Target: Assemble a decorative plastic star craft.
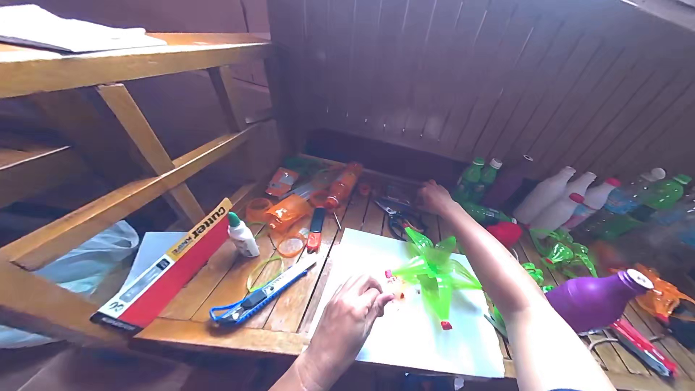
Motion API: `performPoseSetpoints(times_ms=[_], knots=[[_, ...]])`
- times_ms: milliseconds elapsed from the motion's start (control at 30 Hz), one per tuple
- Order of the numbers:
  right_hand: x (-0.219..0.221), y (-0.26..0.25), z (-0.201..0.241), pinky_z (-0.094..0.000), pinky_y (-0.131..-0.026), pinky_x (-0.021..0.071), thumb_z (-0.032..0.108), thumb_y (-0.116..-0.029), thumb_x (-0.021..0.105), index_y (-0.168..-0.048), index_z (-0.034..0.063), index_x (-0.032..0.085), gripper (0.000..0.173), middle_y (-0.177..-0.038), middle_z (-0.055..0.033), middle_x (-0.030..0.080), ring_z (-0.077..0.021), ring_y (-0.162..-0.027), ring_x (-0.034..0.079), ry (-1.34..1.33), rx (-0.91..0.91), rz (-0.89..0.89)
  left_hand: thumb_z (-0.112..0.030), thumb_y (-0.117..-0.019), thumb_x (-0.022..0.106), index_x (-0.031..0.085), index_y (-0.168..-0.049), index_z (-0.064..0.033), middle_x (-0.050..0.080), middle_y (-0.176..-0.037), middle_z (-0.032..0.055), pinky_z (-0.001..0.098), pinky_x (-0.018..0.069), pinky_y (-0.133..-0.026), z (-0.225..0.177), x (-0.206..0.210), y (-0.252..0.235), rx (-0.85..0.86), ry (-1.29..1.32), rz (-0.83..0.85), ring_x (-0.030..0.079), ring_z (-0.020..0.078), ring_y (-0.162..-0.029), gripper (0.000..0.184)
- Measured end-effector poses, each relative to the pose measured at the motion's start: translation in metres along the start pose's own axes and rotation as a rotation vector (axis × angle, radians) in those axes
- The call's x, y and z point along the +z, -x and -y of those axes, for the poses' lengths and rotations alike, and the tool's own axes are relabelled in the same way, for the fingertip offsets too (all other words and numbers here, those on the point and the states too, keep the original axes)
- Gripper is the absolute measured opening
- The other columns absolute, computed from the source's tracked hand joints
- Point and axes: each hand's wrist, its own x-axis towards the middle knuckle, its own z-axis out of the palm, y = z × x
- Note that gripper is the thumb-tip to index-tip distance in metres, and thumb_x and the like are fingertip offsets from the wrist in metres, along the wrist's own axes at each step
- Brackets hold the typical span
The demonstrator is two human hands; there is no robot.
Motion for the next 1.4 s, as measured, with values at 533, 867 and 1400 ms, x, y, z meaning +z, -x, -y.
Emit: performPoseSetpoints(times_ms=[533,867,1400], knots=[[-0.077,0.131,0.069,-0.0287,-0.082,0.0532,0.011,-0.0961,0.071,-0.102,0.0007,0.073,0.012,-0.099,-0.0062,0.069,-0.0078,-0.087,0.064,-0.88,-0.213,-0.179,-0.017,-0.1001,0.067,0.053,-0.141,0.0012,0.065,-0.129,0.015,0.039,0.0573,-0.094,0.001,-0.044,-0.056,-0.574,0.635,0.095,0.068,0.0198,-0.108,0.047],[-0.042,0.16,0.119,-0.0295,-0.083,0.0505,0.013,-0.0928,0.075,-0.097,0.0051,0.076,0.009,-0.104,-0.0073,0.066,-0.0111,-0.093,0.061,-0.921,-0.337,-0.199,-0.003,-0.1001,0.062,0.064,-0.112,-0.0023,0.071,-0.099,0.0046,0.0271,0.0599,-0.078,-0.021,-0.042,-0.045,-0.627,0.906,-0.008,0.071,0.0103,-0.085,0.012],[0.056,0.235,0.229,-0.0155,-0.042,0.0362,0.004,-0.1077,0.044,-0.147,0.0012,0.035,0.04,-0.08,-0.0036,0.057,-0.0022,-0.047,0.043,-2.21,0.269,-0.261,-0.004,-0.0975,0.067,0.068,-0.101,-0.0005,0.071,-0.09,0.0021,0.0246,0.0569,-0.07,-0.001,-0.033,-0.03,-0.678,0.678,0.08,0.066,0.0063,-0.074,0.006]])
